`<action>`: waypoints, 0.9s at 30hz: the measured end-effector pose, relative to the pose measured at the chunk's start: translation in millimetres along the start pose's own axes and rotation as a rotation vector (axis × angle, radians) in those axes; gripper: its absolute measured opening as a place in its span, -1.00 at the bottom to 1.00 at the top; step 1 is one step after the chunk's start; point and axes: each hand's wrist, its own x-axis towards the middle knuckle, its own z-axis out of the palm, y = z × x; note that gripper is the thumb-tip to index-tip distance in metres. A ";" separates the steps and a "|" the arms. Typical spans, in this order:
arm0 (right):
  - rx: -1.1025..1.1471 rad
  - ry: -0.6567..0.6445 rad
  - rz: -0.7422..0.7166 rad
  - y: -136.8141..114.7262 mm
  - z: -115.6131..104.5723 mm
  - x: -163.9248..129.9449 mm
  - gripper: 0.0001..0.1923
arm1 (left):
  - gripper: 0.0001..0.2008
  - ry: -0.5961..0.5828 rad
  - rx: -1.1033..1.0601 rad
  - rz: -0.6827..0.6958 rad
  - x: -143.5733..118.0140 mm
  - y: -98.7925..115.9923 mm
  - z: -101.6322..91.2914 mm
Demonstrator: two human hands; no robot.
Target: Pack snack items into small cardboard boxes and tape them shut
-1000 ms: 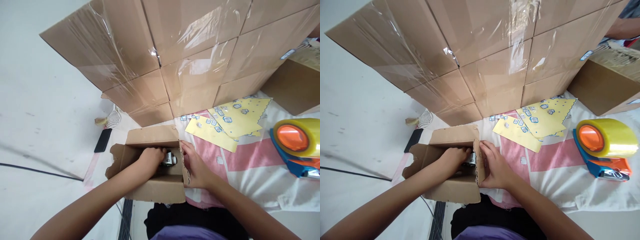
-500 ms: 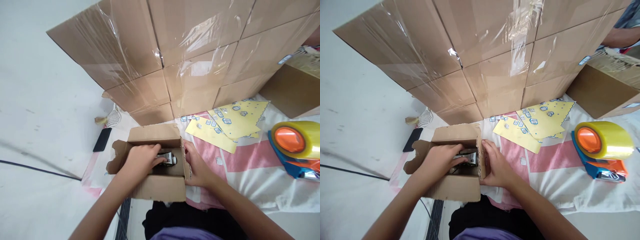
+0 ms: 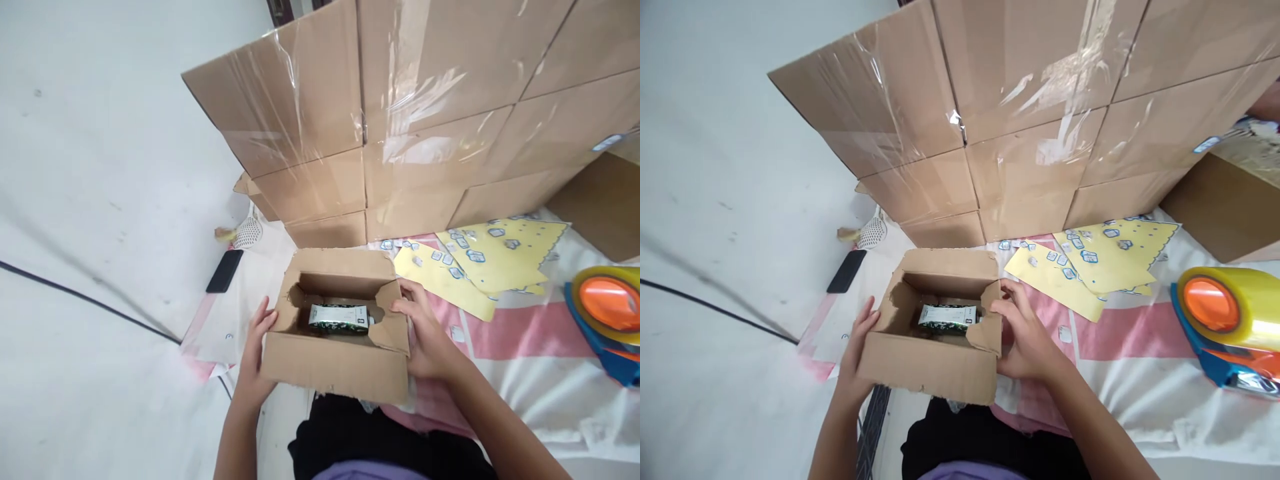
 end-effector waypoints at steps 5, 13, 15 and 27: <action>0.049 -0.056 0.116 -1.5 -6.6 -4.4 -0.17 | -0.58 0.202 -0.136 -0.272 31.0 26.4 30.3; 0.218 0.149 0.047 -9.8 -2.6 9.0 -0.39 | -0.37 0.278 -0.115 -0.372 33.8 29.0 47.9; 0.106 0.158 0.029 -9.4 -1.1 8.7 -0.49 | -0.46 0.333 0.046 -0.265 35.1 37.6 46.9; -0.189 0.589 0.251 -38.2 -53.7 -29.6 -0.58 | -0.59 -0.278 0.500 0.190 46.4 110.7 67.9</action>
